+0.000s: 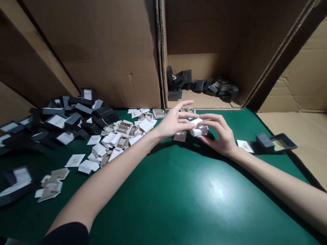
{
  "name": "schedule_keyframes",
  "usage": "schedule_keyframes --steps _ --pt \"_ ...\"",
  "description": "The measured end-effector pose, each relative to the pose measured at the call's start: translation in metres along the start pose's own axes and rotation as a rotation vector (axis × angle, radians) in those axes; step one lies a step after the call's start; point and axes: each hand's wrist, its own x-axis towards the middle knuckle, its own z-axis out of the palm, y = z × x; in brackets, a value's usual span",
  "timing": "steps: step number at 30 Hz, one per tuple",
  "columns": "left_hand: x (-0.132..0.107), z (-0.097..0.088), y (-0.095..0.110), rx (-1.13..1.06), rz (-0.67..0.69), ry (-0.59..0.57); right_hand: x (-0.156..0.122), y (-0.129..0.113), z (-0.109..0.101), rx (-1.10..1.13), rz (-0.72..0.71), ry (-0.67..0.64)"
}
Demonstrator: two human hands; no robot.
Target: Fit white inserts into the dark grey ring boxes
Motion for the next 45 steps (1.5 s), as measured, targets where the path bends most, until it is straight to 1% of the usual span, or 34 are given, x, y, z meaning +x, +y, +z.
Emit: schedule_keyframes --steps 2,6,10,12,14,16,18,20,23,25,28,31,37,39,42,44,45 --pt "0.000 0.001 -0.001 -0.014 0.004 0.008 0.000 0.000 0.000 -0.001 0.009 -0.016" --pt "0.001 0.006 -0.006 -0.067 -0.003 0.036 0.000 0.001 0.000 0.011 -0.031 -0.051" --pt "0.002 0.008 -0.011 -0.183 -0.022 0.086 0.001 0.000 -0.001 -0.007 -0.026 0.017" --pt "0.003 0.009 -0.012 -0.244 -0.034 0.113 0.002 -0.002 -0.001 0.005 0.024 0.050" --pt "0.003 0.012 -0.013 -0.302 -0.051 0.129 0.003 -0.005 0.000 0.041 0.107 0.128" --pt "0.002 0.016 -0.013 -0.342 -0.084 0.077 0.003 -0.010 0.001 0.080 0.180 0.226" --pt "0.000 0.022 -0.012 -0.359 -0.116 -0.009 0.003 -0.014 0.003 0.100 0.215 0.275" --pt "-0.001 0.026 -0.011 -0.377 -0.133 -0.065 0.002 -0.017 0.004 0.105 0.220 0.265" --pt "0.000 0.027 -0.009 -0.451 -0.142 -0.068 0.001 -0.019 0.004 0.115 0.196 0.221" --pt "0.001 0.025 -0.008 -0.512 -0.140 -0.045 0.001 -0.020 0.003 0.121 0.172 0.182" --pt "0.003 0.020 -0.007 -0.557 -0.140 0.026 0.002 -0.021 0.002 0.121 0.154 0.122" --pt "0.004 0.020 -0.008 -0.545 -0.172 0.070 0.004 -0.021 0.003 0.118 0.134 0.114" --pt "0.005 0.021 -0.014 -0.510 -0.220 0.104 0.006 -0.018 -0.001 -0.029 0.084 0.198" --pt "0.005 0.020 -0.015 -0.466 -0.224 0.087 0.007 -0.016 -0.002 -0.019 0.041 0.173" --pt "0.004 0.019 -0.014 -0.405 -0.238 0.045 0.009 -0.015 -0.003 0.080 -0.042 0.100" --pt "0.004 0.018 -0.013 -0.392 -0.238 0.041 0.010 -0.016 -0.003 0.138 -0.055 0.073" --pt "0.004 0.018 -0.014 -0.386 -0.235 0.059 0.009 -0.016 -0.003 0.155 -0.047 0.064"
